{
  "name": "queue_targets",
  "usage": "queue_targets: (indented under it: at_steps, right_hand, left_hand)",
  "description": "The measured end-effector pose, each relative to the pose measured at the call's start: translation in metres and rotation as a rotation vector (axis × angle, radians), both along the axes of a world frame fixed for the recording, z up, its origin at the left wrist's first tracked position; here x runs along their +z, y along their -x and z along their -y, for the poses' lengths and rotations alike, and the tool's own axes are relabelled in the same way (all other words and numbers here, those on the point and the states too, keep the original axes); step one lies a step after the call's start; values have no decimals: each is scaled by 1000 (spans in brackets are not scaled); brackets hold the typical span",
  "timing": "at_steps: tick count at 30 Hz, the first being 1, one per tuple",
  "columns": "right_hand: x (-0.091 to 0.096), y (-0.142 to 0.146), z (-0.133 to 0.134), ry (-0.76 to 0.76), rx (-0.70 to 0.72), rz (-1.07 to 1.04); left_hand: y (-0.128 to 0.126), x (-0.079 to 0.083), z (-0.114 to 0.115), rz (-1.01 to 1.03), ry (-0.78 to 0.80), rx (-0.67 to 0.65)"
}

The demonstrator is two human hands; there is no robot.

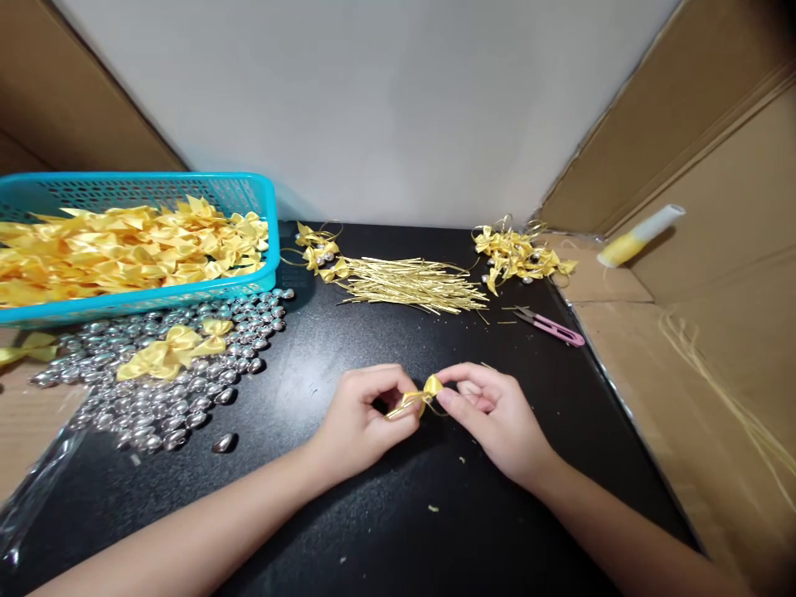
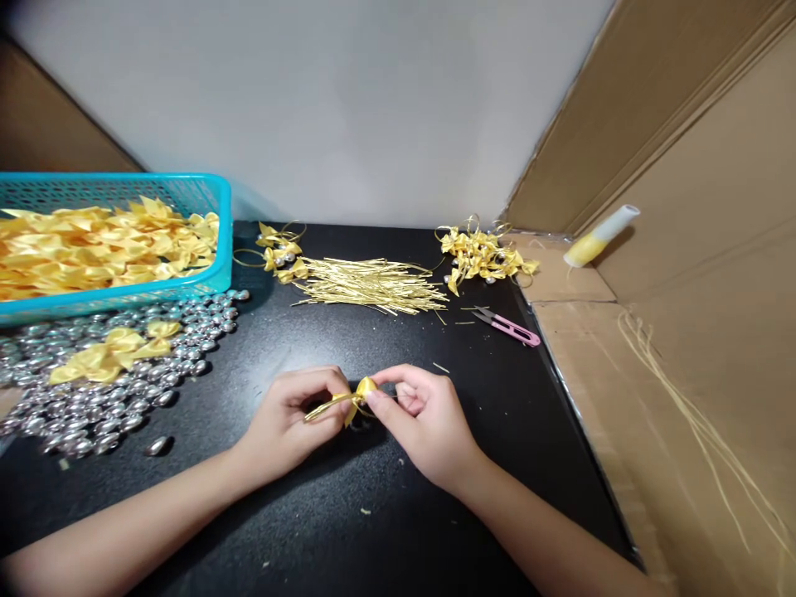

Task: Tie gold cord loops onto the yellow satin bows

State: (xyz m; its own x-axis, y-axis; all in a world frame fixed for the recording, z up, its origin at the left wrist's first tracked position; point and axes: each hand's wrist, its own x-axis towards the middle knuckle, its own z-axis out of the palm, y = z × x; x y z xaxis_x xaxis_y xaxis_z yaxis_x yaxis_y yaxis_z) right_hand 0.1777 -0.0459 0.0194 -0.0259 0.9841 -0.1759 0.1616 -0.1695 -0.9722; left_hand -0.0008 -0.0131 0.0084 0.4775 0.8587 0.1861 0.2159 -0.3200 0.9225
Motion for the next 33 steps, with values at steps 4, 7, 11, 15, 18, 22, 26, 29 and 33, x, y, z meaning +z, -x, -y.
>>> queue_targets:
  at_steps: [4, 7, 11, 15, 18, 22, 26, 29, 33]
  right_hand:
    - [0, 4, -2, 120, -43, -159]
    - [-1, 6, -1, 209, -70, -302]
    - [-4, 6, 3, 321, -93, -477]
    - [-6, 3, 5, 297, -77, -423]
    - [-3, 2, 8, 40, -179, -107]
    - [2, 4, 12, -272, -123, 236]
    - [-1, 6, 14, -310, -50, 306]
    - [-6, 7, 15, -162, -58, 176]
    - [-6, 9, 14, 41, -79, -142]
  left_hand:
    - [-3, 1, -1, 23, 124, -22]
    - [-4, 1, -1, 54, 172, -13]
    - [-3, 1, 0, 79, 155, -2]
    - [-1, -1, 0, 57, 99, -13]
    - [0, -2, 0, -5, 3, -4]
    - [2, -4, 1, -44, -159, -19]
    - [2, -5, 2, -66, -383, -72]
    - [2, -5, 2, -129, -514, -77]
    - [3, -3, 3, -171, -609, -60]
